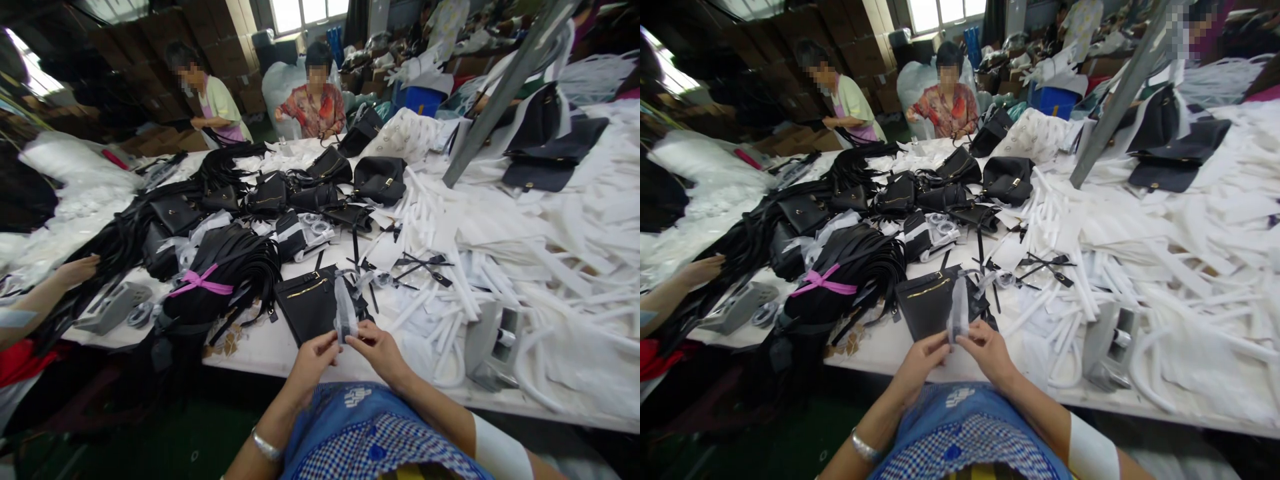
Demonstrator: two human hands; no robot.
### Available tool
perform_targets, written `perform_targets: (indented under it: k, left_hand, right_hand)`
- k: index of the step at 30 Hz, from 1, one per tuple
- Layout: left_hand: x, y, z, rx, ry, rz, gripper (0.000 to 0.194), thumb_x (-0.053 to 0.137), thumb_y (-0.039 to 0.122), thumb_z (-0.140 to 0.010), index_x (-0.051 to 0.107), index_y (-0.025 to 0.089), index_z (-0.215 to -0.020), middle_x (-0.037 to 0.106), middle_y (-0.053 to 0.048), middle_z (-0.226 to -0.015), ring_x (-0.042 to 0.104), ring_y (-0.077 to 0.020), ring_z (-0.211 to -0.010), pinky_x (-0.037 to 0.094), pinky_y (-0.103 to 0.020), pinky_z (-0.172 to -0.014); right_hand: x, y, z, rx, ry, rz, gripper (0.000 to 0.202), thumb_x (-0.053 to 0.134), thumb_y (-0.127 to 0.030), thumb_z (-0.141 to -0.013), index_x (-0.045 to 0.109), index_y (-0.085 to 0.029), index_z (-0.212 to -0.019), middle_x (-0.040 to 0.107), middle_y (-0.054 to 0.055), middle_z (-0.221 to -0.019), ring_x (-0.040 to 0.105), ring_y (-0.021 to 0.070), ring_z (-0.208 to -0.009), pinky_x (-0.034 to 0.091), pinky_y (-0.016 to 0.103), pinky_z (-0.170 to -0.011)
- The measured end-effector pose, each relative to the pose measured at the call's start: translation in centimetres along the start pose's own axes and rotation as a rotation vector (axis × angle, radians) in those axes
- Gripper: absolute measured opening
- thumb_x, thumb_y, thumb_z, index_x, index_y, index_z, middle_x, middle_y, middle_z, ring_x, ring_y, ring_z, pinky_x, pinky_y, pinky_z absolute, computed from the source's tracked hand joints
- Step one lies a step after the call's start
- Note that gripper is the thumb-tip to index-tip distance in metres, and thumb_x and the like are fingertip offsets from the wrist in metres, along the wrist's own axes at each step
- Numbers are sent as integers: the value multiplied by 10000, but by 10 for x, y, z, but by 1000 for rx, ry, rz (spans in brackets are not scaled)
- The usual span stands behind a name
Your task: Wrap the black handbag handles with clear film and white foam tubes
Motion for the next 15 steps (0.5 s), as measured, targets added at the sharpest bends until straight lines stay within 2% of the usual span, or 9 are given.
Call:
perform_targets:
  k: [2,4,6,8,11,13,15]
  left_hand:
    - [-2,-13,-7,-139,-1,178,455,627,446,-782,652,137,-1115,644,-99,-974,534,-109,-708,359,-180,-521]
    - [-2,-20,-17,-210,0,234,464,638,511,-753,687,93,-949,608,-58,-782,455,-62,-570,272,-164,-457]
    - [-3,-19,-29,-199,30,188,450,672,532,-708,673,87,-776,515,11,-612,367,-38,-480,220,-171,-429]
    - [-6,-12,-41,-121,82,92,420,689,515,-693,665,97,-726,463,42,-545,349,-40,-457,227,-177,-430]
    - [-10,4,-50,17,113,-45,381,649,472,-745,708,104,-827,525,21,-561,428,-71,-504,320,-187,-479]
    - [-13,11,-52,66,117,-133,360,623,435,-776,722,118,-916,584,4,-596,469,-90,-525,370,-203,-509]
    - [-16,15,-51,104,118,-245,333,604,401,-796,726,140,-963,643,-16,-645,511,-111,-534,405,-222,-519]
  right_hand:
    - [-3,-2,0,-99,9,101,246,602,-407,-836,730,-197,-848,596,53,-861,542,181,-823,421,288,-721]
    - [-1,-3,-1,-182,5,171,227,587,-374,-853,722,-195,-822,583,58,-857,542,178,-816,424,293,-724]
    - [0,-2,-3,-245,6,209,223,582,-359,-858,718,-193,-797,579,64,-859,542,179,-817,426,303,-745]
    - [1,1,-7,-252,-12,205,223,575,-366,-860,727,-207,-825,594,71,-886,543,187,-840,427,316,-772]
    - [1,13,-17,-103,-63,61,261,596,-420,-832,724,-228,-954,627,72,-933,548,198,-874,437,326,-785]
    - [-1,25,-22,77,-67,-155,349,582,-468,-827,695,-220,-1045,639,61,-915,551,184,-838,444,308,-741]
    - [2,32,-25,229,-54,-384,386,567,-502,-826,699,-190,-1010,635,43,-835,535,149,-745,427,273,-676]
Point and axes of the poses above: each hand's wrist, its own z-axis away from the middle knuckle, its own x-axis out of the palm, y = z × x, the point moved 9 cm from there along -z, towards the middle knuckle
